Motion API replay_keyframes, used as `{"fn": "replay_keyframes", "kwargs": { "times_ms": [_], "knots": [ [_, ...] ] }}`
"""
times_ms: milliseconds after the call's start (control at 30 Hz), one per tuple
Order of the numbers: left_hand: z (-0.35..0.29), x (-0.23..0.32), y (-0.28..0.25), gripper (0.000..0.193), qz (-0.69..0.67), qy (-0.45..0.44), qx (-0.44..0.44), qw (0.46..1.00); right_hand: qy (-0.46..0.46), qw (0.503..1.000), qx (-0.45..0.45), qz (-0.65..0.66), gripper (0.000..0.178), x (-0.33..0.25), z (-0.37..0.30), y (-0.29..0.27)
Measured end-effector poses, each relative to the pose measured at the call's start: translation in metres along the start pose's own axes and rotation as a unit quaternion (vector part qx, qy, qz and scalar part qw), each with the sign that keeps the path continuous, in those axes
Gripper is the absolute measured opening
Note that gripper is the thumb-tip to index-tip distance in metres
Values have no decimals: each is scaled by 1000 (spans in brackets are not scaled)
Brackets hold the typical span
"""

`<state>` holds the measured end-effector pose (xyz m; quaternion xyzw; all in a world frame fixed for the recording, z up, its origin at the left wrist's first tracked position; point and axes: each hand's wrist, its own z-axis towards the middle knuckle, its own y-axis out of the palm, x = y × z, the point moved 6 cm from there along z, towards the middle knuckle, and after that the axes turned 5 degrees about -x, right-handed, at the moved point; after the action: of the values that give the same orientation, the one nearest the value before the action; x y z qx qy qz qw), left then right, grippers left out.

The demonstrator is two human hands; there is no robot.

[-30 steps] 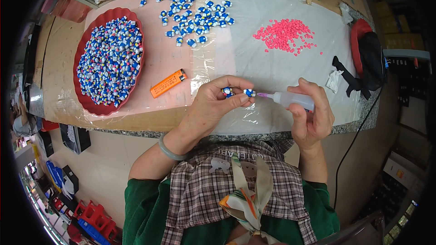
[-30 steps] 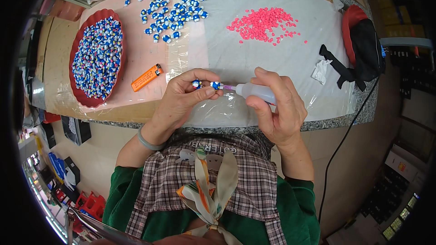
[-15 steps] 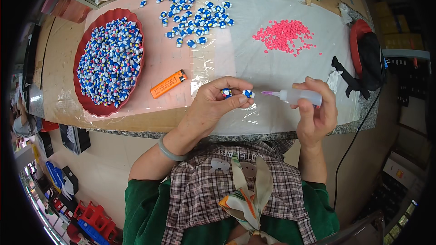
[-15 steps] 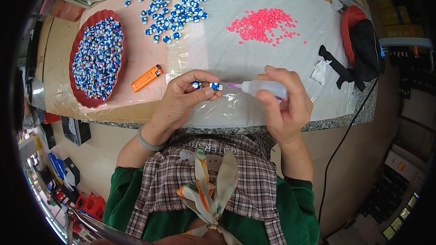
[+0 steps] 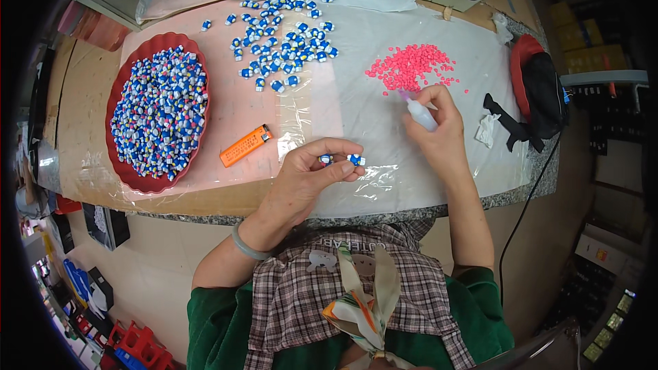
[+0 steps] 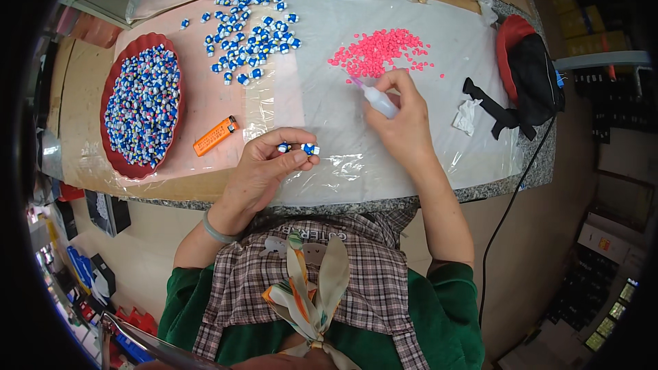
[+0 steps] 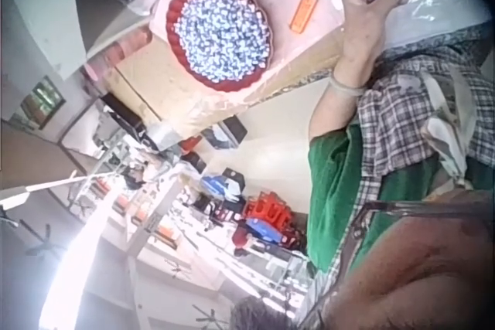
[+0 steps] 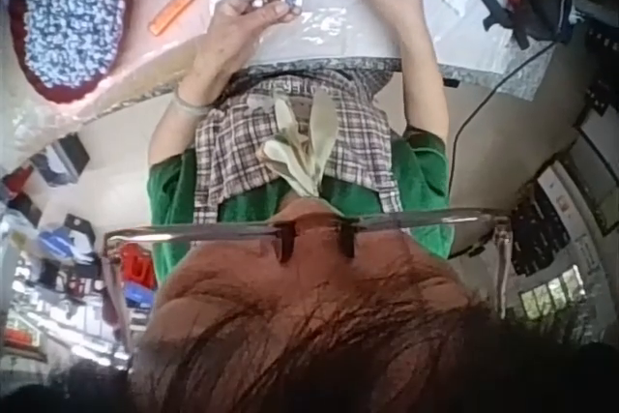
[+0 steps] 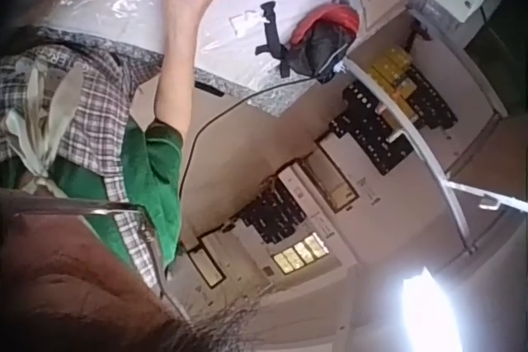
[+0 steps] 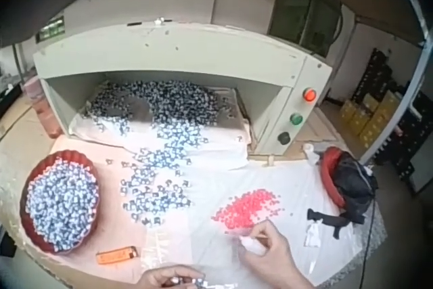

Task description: Apply glue to small blue components and attach pink decorative pieces.

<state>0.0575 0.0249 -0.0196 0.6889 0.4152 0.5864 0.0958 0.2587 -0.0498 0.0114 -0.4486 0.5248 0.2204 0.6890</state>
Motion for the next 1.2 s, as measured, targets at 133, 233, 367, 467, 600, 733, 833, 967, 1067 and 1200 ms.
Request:
{"fn": "replay_keyframes", "kwargs": {
  "times_ms": [133, 233, 367, 467, 600, 733, 833, 967, 1067, 1200],
  "knots": [
    [1, 0, -1, 21, -1, 4, -4, 1000, -86, 974, -36, -208, 27, -20, 22, 13],
    [1, -1, -2, 21, 3, 2, -9, 1000, -139, 954, -60, -259, 22, -26, 28, 20],
    [0, 0, 0, 22, 12, 1, -17, 1000, -131, 936, -87, -316, 21, -31, 31, 20],
    [0, -1, -1, 22, 22, 1, -19, 1000, -120, 932, -92, -329, 19, -30, 29, 18],
    [0, -2, -2, 24, -1, 4, -13, 1000, -94, 943, -113, -299, 20, -25, 28, 13],
    [0, -2, -2, 24, 10, -1, -10, 1000, -124, 953, -91, -260, 21, -24, 28, 12],
    [0, -4, -3, 24, 12, -1, -13, 1000, -125, 951, -116, -258, 21, -24, 27, 17],
    [0, -5, -3, 23, 5, -2, -18, 1000, -127, 937, -129, -298, 20, -27, 28, 21],
    [0, -4, -2, 22, 2, 6, -14, 1000, -134, 934, -134, -303, 20, -28, 28, 22],
    [1, -2, -1, 21, 3, 4, -16, 1000, -134, 958, -134, -216, 15, -27, 25, 17]
  ]
}}
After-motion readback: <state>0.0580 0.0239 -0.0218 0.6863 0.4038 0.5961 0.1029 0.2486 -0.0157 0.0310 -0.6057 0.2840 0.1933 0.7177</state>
